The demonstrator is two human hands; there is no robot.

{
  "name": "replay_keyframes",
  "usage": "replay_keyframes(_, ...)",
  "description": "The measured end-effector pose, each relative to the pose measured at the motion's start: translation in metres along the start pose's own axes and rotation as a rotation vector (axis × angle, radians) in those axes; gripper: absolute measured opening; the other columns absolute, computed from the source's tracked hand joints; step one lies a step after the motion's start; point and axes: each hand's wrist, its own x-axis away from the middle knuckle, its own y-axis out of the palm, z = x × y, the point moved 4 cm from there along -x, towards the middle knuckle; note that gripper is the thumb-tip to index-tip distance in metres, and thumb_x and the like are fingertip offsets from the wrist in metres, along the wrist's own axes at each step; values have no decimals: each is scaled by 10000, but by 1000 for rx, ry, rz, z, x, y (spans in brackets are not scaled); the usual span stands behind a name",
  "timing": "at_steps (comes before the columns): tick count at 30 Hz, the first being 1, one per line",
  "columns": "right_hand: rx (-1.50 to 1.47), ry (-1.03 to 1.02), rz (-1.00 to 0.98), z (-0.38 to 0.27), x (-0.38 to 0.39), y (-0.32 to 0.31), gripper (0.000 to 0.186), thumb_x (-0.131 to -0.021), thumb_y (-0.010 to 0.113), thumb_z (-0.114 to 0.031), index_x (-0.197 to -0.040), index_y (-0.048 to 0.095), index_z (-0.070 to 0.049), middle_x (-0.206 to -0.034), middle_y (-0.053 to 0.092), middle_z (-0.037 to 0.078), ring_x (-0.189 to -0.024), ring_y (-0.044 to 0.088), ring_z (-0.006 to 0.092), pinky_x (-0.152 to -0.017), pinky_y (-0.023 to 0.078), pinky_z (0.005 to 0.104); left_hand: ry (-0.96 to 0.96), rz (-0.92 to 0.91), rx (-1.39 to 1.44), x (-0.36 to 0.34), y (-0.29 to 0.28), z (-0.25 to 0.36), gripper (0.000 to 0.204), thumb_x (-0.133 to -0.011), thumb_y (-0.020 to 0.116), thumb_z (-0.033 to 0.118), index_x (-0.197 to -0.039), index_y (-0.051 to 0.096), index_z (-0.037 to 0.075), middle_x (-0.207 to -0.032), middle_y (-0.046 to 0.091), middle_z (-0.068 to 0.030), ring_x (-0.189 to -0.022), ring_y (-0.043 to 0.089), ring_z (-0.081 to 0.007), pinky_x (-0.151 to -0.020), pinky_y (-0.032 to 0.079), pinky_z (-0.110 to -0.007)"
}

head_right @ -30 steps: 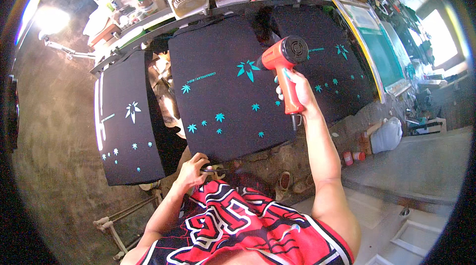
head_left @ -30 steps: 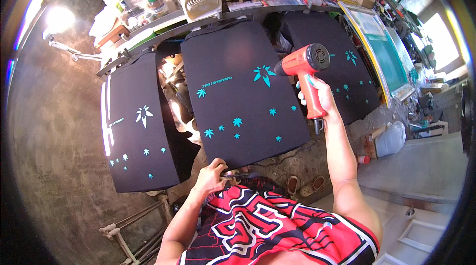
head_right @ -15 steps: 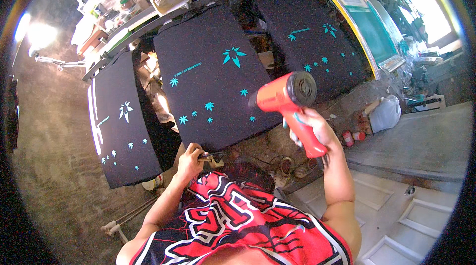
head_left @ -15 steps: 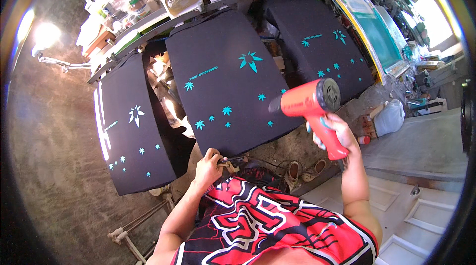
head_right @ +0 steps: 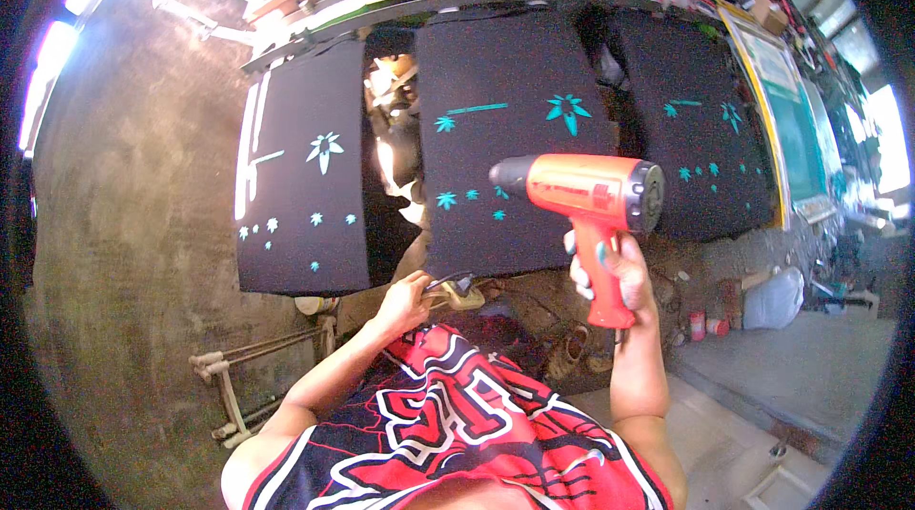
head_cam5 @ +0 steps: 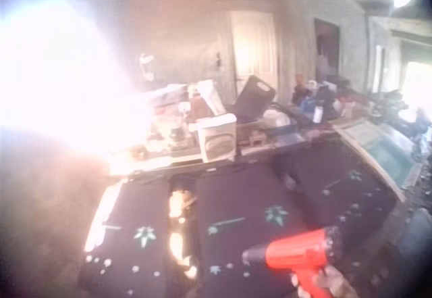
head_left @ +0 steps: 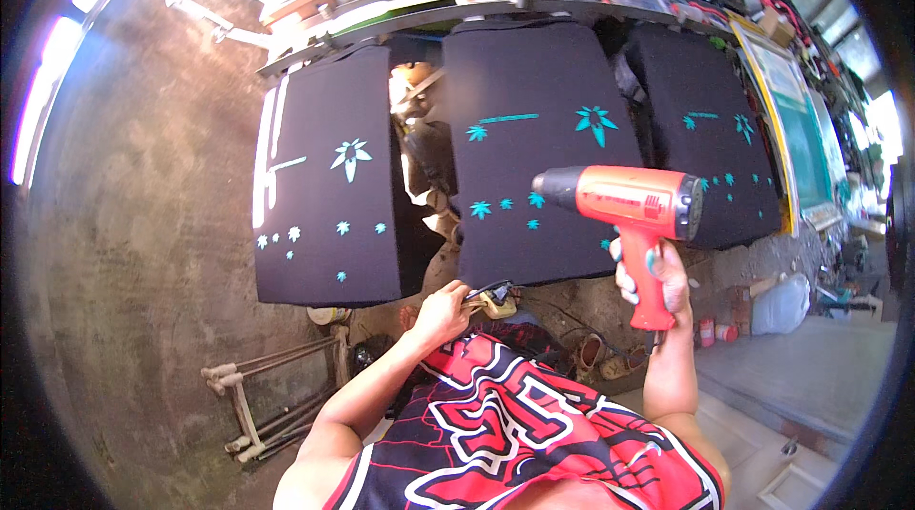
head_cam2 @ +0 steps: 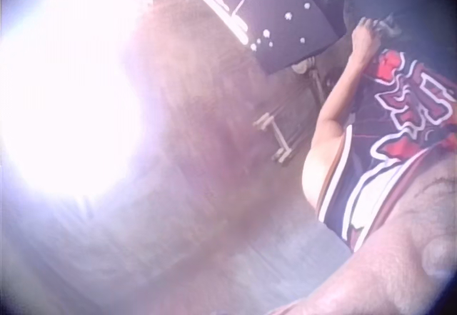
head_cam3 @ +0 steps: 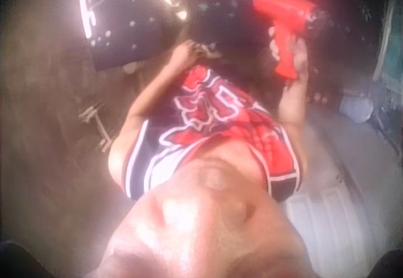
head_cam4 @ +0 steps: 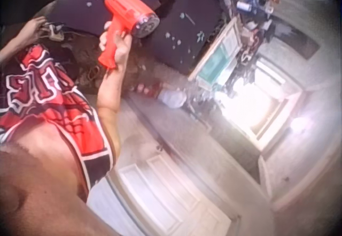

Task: The person uses a heat gun to dry green ink on black t-shirts with palm tree designs, then uses a squeegee to apply more green ink through a screen printing frame onto the shirts.

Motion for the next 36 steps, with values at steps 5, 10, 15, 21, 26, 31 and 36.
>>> replay_keyframes(5,80,163,-117,56,-42,93,659,-872,747,-270,-1382,436,9,-1083,582,129,-689,610,141,-490,496,250,-16,56,100,40,-39,-43,217,-884,656,119,-1074,670,16,-1114,659,-165,-1028,665,-394,-878,542,-463)
replay_keyframes(10,226,274,-182,111,-73,189,379,-895,693,-216,-1190,564,-15,-918,617,54,-672,628,124,-538,513,272,12,75,142,95,-84,-109,262,-876,708,160,-1094,669,19,-1130,659,-145,-1046,671,-365,-901,551,-439)
replay_keyframes(15,366,371,-229,162,-79,269,466,-856,721,-221,-1228,562,11,-991,619,84,-668,626,136,-520,506,263,-10,87,177,151,-131,-188,339,-809,693,91,-1132,664,-8,-1189,629,-167,-1048,679,-360,-918,558,-425)
replay_keyframes(21,514,363,-158,199,-64,319,413,-858,722,-226,-1169,591,12,-889,628,69,-634,629,135,-509,504,272,30,180,67,208,-189,-252,371,-794,694,68,-1153,654,-17,-1240,584,-176,-1115,648,-375,-959,543,-435)
replay_keyframes(26,479,361,-87,229,-39,344,388,-858,711,-232,-1149,596,-4,-903,643,70,-626,628,133,-485,500,275,13,112,16,228,-215,-285,441,-783,720,84,-1205,633,-9,-1306,532,-190,-1145,623,-413,-964,534,-466)
replay_keyframes(31,488,250,69,238,-35,358,375,-865,699,-204,-1165,592,-8,-906,623,58,-621,619,124,-490,503,284,36,34,-39,231,-227,-298,455,-782,735,107,-1210,631,-5,-1362,501,-195,-1119,637,-433,-945,541,-487)
replay_keyframes(36,509,332,21,242,-27,370,340,-879,683,-175,-1165,584,-22,-922,621,55,-645,623,127,-503,501,275,37,6,-30,228,-226,-297,459,-788,731,100,-1227,629,7,-1422,467,-183,-1150,628,-427,-949,544,-489)
